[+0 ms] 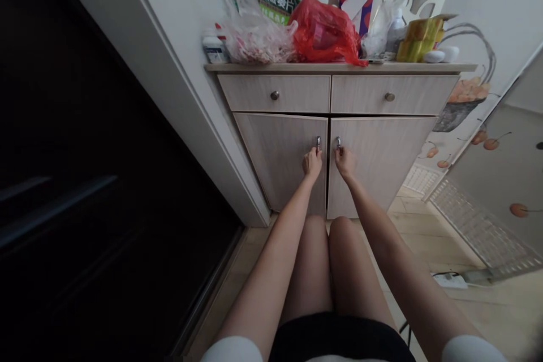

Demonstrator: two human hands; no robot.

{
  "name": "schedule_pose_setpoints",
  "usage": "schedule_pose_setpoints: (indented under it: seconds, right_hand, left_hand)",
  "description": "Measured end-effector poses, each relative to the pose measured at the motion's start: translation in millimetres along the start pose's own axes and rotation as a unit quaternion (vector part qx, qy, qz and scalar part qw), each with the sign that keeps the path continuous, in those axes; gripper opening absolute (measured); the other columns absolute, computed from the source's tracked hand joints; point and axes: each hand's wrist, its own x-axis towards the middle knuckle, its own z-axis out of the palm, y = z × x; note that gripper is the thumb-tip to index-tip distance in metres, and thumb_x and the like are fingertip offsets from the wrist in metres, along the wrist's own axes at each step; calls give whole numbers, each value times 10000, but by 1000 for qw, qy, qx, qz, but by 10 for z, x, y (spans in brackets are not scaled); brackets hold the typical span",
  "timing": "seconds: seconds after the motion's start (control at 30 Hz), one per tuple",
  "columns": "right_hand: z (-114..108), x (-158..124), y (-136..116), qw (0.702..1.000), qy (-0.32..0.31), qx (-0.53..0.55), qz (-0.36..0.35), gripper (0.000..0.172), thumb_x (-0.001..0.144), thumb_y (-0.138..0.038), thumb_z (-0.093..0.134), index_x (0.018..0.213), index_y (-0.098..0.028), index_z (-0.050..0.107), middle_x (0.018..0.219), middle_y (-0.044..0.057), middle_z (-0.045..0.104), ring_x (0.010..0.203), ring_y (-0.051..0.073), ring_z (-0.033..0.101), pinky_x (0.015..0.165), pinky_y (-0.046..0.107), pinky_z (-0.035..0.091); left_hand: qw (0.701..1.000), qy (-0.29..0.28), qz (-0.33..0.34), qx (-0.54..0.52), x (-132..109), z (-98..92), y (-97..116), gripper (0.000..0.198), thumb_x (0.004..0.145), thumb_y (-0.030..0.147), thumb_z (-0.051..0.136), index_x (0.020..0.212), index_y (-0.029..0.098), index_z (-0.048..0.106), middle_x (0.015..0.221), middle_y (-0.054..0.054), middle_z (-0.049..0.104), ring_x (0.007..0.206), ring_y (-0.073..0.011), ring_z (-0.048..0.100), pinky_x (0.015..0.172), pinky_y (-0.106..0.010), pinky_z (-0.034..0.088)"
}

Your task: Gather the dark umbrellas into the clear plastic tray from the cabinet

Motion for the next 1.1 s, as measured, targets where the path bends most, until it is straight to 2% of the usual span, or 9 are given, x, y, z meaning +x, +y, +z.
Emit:
schedule_pose_setpoints:
  seconds: [0.2, 0.37, 0.5, 0.63, 0.77, 0.87, 1.0, 1.1]
  right_hand:
    - [-429, -518, 151, 998, 35, -14, -44, 327, 938, -404, 491, 982, -159, 703, 973, 128, 729, 966, 260, 585, 872, 377, 369]
    - [-806, -937, 239, 996, 68, -24, -55, 336, 936, -422, 482, 948, -178, 712, 947, 112, 737, 938, 265, 566, 871, 388, 329]
    - [-1120, -1250, 351, 993, 107, -29, -50, 337, 927, -433, 479, 934, -188, 710, 916, 100, 737, 908, 254, 564, 862, 387, 330]
    - [-1480, -1541, 542, 987, 148, -41, -42, 363, 917, -459, 475, 898, -190, 717, 849, 97, 730, 868, 247, 576, 857, 388, 354]
    - [-1882, -1784, 818, 982, 175, -53, -54, 387, 908, -479, 474, 893, -191, 732, 846, 95, 732, 815, 234, 590, 820, 370, 401]
    - [-2201, -1926, 1097, 976, 198, -78, -47, 405, 896, -498, 473, 886, -189, 735, 837, 102, 726, 782, 232, 600, 789, 365, 429]
    - [-2645, -2025, 1532, 962, 245, -120, 9, 415, 830, -535, 465, 813, -192, 698, 787, 135, 705, 730, 276, 615, 713, 399, 441]
    - [-2963, -2016, 1849, 961, 240, -127, 59, 334, 764, -501, 458, 769, -237, 663, 772, 152, 697, 727, 316, 632, 653, 426, 423]
  left_hand:
    - [999, 22, 41, -3, -423, -286, -258, 199, 967, 267, 508, 1009, 176, 680, 973, -129, 732, 924, -238, 666, 822, -313, 440]
    - [992, 96, 83, -13, -821, -569, -608, 192, 944, 264, 507, 947, 178, 678, 966, -132, 729, 991, -274, 636, 922, -390, 454]
    - [984, 152, 89, -26, -1090, -825, -904, 191, 935, 283, 506, 931, 191, 672, 949, -116, 730, 977, -268, 642, 1010, -429, 430]
    - [979, 191, 71, -14, -1296, -1088, -1162, 222, 922, 325, 506, 944, 192, 682, 964, -116, 726, 986, -265, 649, 963, -412, 470]
    - [973, 229, 40, 7, -1453, -1392, -1447, 270, 897, 339, 495, 987, 170, 685, 984, -137, 723, 980, -277, 658, 908, -412, 500]
    - [964, 262, 14, 29, -1527, -1656, -1684, 270, 871, 316, 497, 977, 153, 684, 983, -159, 716, 988, -293, 660, 950, -442, 485]
    - [957, 286, -19, 47, -1547, -2006, -1974, 255, 832, 278, 502, 969, 159, 682, 994, -163, 714, 1027, -312, 651, 998, -476, 466]
    - [954, 291, -52, 45, -1513, -2226, -2145, 233, 784, 254, 518, 935, 172, 675, 949, -142, 718, 1010, -314, 652, 972, -476, 485]
